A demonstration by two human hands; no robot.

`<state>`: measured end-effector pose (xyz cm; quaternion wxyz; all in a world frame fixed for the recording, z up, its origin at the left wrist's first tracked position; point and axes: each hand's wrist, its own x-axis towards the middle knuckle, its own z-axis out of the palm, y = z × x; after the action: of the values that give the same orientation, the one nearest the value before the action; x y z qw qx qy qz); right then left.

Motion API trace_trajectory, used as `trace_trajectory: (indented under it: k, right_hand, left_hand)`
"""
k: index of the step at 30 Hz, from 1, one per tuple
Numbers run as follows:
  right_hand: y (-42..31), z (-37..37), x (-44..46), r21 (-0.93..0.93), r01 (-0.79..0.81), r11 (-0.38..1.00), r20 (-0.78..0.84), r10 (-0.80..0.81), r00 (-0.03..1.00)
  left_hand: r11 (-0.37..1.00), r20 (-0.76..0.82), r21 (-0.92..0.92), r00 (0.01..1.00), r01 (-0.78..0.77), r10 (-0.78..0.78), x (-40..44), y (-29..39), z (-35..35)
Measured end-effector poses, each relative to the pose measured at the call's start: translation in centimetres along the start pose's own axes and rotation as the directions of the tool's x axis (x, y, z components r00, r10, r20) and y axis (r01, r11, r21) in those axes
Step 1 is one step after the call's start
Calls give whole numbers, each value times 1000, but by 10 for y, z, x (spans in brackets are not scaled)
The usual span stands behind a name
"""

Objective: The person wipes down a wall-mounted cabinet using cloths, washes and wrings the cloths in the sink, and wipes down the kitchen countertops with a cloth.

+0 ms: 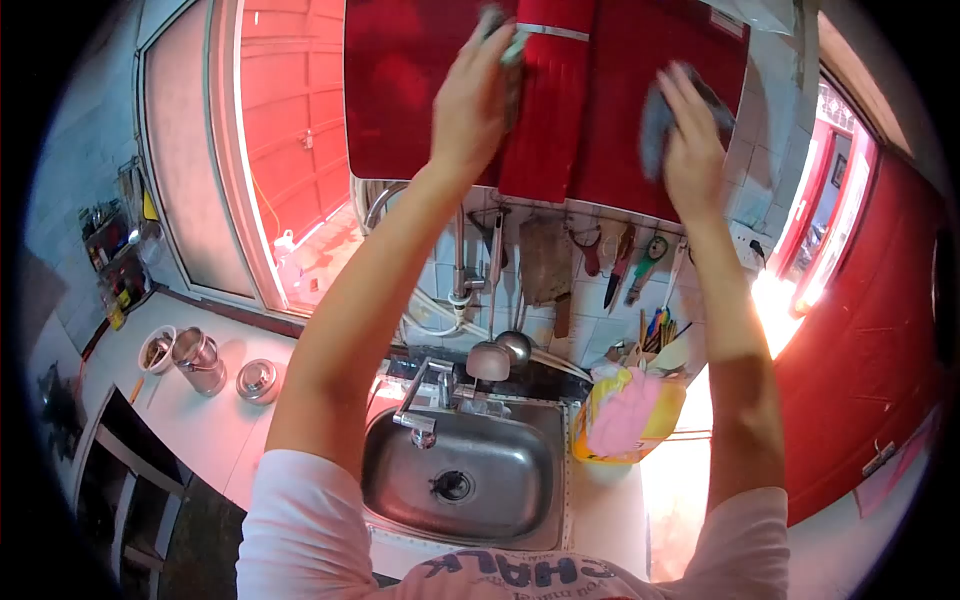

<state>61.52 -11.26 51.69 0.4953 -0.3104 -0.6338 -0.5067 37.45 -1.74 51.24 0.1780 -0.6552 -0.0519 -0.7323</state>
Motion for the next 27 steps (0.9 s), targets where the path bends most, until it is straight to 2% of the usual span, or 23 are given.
trace_trajectory:
  k: [1,2,3,4,6,9,11,13,16,17,19,21,23,25,26,27]
  right_hand:
    - [-4,19,18,101,-3,995,-30,6,1000]
    - [-10,38,33,156,-13,988,-81,26,996]
    - [-12,51,47,132,20,991,-84,-8,996]
    - [-25,67,60,-32,30,999,-266,-37,963]
    - [-50,79,45,131,-31,991,-135,49,990]
    - [-76,90,-14,310,-179,934,-12,192,981]
    - [-96,83,-56,321,-224,920,35,224,974]
    - [-103,77,-95,244,-222,944,84,208,975]
    - [-78,58,-123,83,-128,988,243,104,964]
    - [-65,50,-129,-46,-67,997,257,77,963]
    - [-36,20,-137,-131,-29,991,412,81,908]
    - [-1,2,-149,-248,-19,969,349,107,931]
    - [26,-14,-148,-336,-63,940,223,144,964]
    - [30,-31,-139,-371,-97,924,146,161,976]
    - [30,-38,-138,-383,-113,917,108,166,980]
    - [34,-45,-144,-295,-326,898,44,353,934]
  left_hand:
    - [998,-27,-17,998,-54,53,17,5,17]
    - [997,34,-66,999,35,-33,33,16,25]
    - [986,101,-107,988,127,-116,42,23,30]
    - [999,97,3,995,34,-35,39,16,37]
    - [963,114,224,986,-147,124,21,-3,49]
    - [992,76,122,997,21,-30,-27,15,35]
    - [996,158,57,984,71,-80,-63,24,21]
    - [991,191,121,979,49,-72,-94,23,16]
    - [995,292,78,953,60,-81,-113,16,-5]
    - [993,332,116,942,3,-42,-118,7,-13]
    - [976,410,182,911,-118,34,-122,-22,-32]
    - [915,433,291,891,-279,134,-115,-50,-62]
    - [918,360,355,932,-179,43,-113,-75,-90]
    - [934,92,340,985,107,-146,-124,-85,-106]
    - [883,48,451,983,135,-174,-132,-87,-115]
    - [898,-19,308,945,315,-326,-139,-79,-120]
